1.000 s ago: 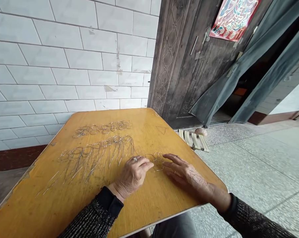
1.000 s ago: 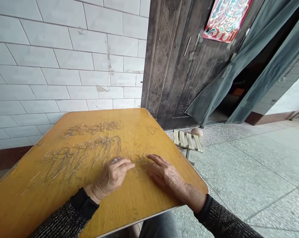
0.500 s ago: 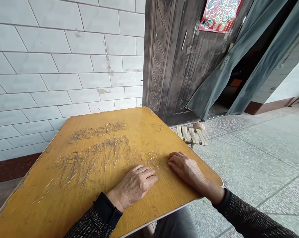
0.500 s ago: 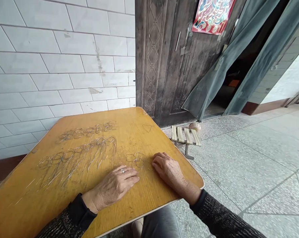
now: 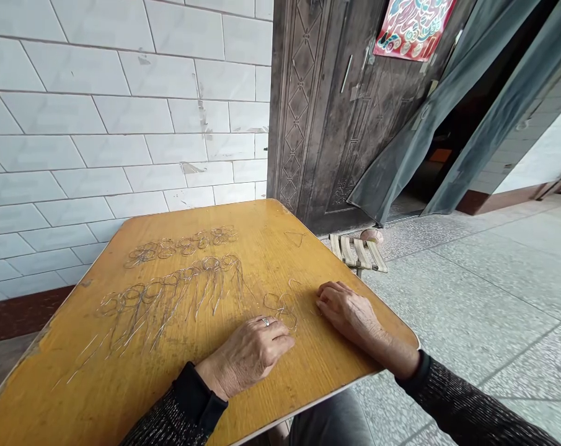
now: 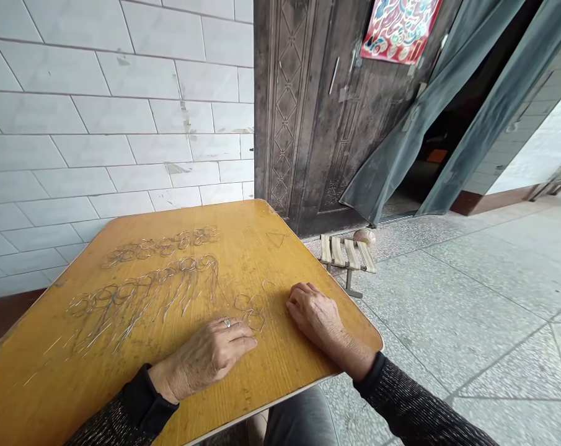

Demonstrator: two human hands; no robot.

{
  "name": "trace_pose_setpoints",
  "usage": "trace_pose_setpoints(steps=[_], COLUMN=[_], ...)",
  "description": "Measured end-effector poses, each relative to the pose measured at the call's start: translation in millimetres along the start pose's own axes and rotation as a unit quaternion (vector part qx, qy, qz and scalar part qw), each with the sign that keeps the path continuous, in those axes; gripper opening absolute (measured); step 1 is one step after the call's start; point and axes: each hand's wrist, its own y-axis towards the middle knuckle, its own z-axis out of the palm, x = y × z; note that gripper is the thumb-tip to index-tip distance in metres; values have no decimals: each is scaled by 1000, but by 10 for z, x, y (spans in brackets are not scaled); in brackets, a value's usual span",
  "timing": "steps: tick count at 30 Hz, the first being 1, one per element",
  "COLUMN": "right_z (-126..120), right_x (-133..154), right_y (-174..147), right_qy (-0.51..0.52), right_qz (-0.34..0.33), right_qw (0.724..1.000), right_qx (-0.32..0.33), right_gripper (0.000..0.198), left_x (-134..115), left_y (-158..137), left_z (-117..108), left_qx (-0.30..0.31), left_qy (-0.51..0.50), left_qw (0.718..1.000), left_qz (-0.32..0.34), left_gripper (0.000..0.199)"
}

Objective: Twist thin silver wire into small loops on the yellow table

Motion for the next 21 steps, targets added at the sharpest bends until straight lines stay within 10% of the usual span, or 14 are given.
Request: trace_pose_setpoints(steps=[7,15,21], right_z=[-137,-81,-24], right_x=[-26,392,363], right_y=[116,189,131], right_qy=[-81,10,-42], right_qz=[47,-137,-215], right_qw=[996,990,976], right_qx=[-8,24,23], right_gripper=[19,25,24], left_x=[-5,32,41], left_y=[-18,-7,-2], left_z=[-25,-3,38], left_qx=[-3,-92,-47], left_qy=[1,-4,-6], left_qw=[1000,992,993], left_qz=[11,-89,-106], left_gripper=[20,34,31])
